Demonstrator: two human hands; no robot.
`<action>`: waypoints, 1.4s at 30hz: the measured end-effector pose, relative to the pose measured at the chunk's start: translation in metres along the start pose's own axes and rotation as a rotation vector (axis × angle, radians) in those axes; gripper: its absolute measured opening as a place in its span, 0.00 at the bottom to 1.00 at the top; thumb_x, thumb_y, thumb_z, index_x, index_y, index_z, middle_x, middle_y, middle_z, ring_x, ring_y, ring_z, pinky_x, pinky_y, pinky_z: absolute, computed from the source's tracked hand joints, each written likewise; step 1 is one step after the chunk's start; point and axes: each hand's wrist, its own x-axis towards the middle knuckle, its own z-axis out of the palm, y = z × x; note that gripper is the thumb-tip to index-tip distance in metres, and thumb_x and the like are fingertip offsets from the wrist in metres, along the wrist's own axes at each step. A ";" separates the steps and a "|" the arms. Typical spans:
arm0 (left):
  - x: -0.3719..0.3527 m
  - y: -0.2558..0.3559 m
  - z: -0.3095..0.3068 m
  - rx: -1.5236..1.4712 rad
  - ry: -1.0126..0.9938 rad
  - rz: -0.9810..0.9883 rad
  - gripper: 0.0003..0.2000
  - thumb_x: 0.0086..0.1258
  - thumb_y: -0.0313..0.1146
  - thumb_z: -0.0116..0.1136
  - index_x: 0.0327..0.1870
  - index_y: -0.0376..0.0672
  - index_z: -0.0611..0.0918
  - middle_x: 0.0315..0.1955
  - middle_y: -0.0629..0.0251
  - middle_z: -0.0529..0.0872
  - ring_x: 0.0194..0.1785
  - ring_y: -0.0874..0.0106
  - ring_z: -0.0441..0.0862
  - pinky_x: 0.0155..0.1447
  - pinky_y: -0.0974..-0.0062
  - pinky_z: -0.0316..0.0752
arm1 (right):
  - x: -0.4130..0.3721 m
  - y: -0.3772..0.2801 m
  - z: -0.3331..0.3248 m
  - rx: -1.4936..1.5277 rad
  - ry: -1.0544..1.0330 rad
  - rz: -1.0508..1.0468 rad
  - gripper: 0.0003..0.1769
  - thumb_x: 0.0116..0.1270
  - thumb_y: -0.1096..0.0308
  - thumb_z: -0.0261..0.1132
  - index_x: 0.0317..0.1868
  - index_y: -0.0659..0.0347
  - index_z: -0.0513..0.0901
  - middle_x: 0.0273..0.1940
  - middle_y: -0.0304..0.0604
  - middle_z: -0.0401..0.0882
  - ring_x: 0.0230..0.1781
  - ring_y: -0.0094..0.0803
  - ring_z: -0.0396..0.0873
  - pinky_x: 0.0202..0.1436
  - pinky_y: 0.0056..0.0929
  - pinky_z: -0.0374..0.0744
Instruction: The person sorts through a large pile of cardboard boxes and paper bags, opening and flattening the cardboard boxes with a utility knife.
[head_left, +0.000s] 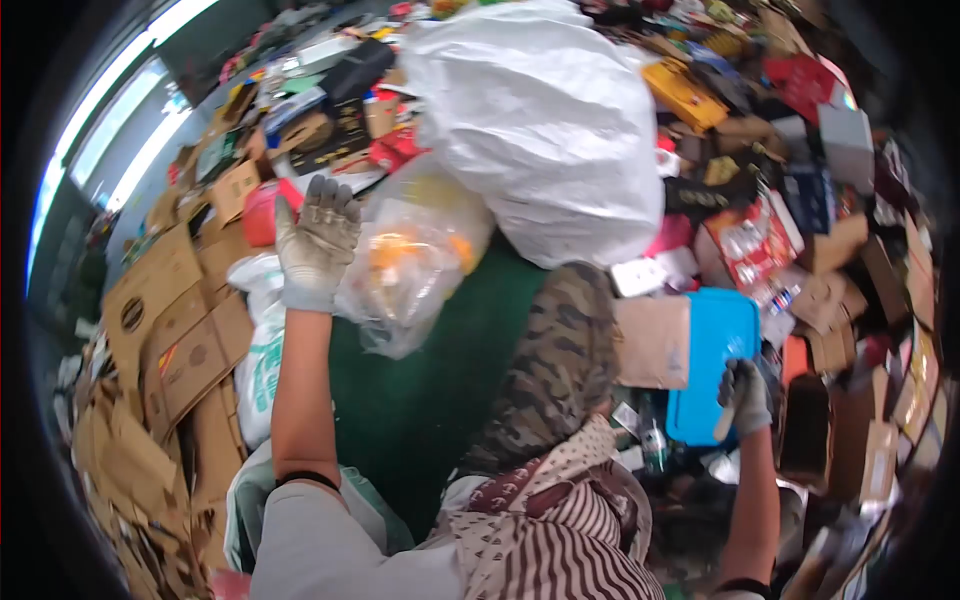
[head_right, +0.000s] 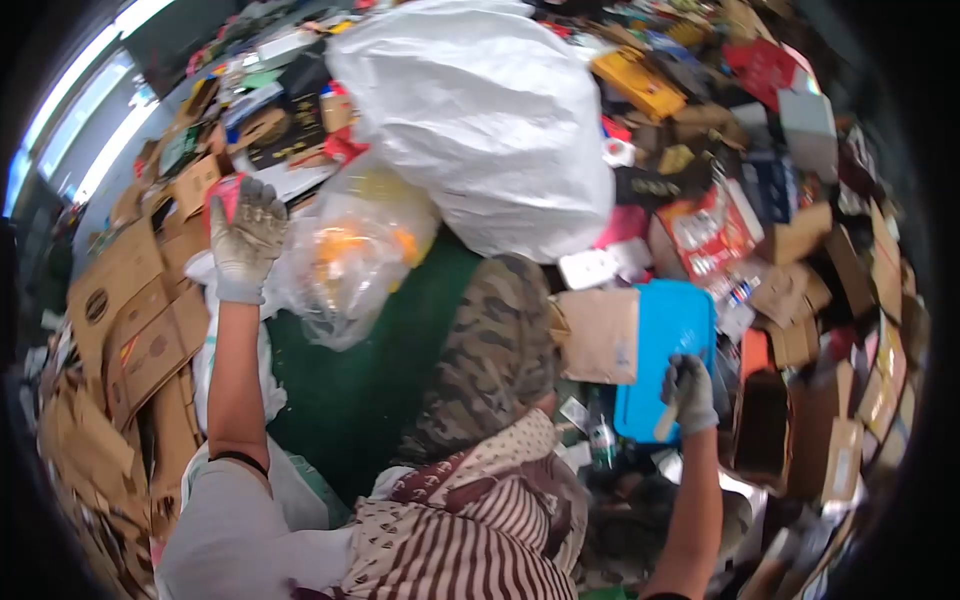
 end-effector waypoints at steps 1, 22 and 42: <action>0.007 -0.055 0.005 -0.020 -0.158 -0.192 0.21 0.69 0.55 0.48 0.43 0.45 0.80 0.31 0.68 0.80 0.39 0.66 0.77 0.46 0.65 0.75 | -0.015 0.009 0.022 0.202 -0.108 -0.181 0.13 0.68 0.54 0.54 0.34 0.52 0.77 0.21 0.34 0.71 0.16 0.25 0.66 0.15 0.26 0.64; -0.188 -0.407 0.107 -0.093 0.018 -1.450 0.26 0.73 0.59 0.38 0.19 0.49 0.64 0.17 0.72 0.64 0.23 0.72 0.63 0.31 0.72 0.65 | -0.119 0.113 0.089 0.851 -0.219 -0.527 0.27 0.73 0.48 0.45 0.41 0.64 0.78 0.29 0.52 0.80 0.22 0.39 0.78 0.15 0.27 0.72; -0.177 -0.421 0.030 0.120 0.200 -1.444 0.25 0.71 0.58 0.42 0.19 0.49 0.66 0.18 0.69 0.66 0.24 0.66 0.66 0.32 0.68 0.69 | -0.079 0.132 0.074 0.555 -0.785 -0.548 0.31 0.51 0.38 0.68 0.17 0.58 0.70 0.10 0.34 0.67 0.10 0.24 0.64 0.13 0.20 0.61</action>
